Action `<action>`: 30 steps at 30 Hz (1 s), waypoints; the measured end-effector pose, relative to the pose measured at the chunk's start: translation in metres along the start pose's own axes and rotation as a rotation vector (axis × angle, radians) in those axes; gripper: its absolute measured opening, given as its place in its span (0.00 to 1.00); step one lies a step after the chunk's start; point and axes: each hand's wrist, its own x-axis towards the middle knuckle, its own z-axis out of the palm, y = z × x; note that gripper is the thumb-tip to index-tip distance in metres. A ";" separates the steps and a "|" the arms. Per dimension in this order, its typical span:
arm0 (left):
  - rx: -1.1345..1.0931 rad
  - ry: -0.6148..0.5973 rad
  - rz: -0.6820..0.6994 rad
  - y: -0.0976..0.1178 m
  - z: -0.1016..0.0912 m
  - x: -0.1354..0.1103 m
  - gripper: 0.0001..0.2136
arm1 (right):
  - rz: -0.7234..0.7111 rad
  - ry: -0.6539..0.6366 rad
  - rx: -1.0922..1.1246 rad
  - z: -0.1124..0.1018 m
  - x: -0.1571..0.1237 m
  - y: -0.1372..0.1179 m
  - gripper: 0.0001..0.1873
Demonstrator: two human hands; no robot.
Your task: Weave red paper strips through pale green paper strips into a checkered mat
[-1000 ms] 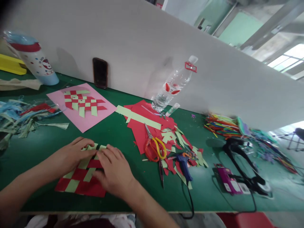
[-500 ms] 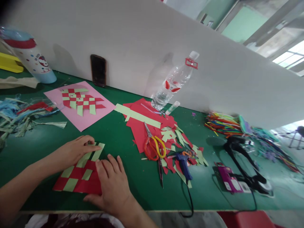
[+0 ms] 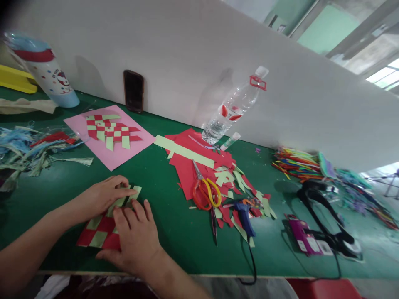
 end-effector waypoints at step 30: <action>0.153 0.175 -0.223 0.018 0.031 -0.113 0.45 | -0.206 -0.265 -0.169 -0.028 0.074 0.032 0.34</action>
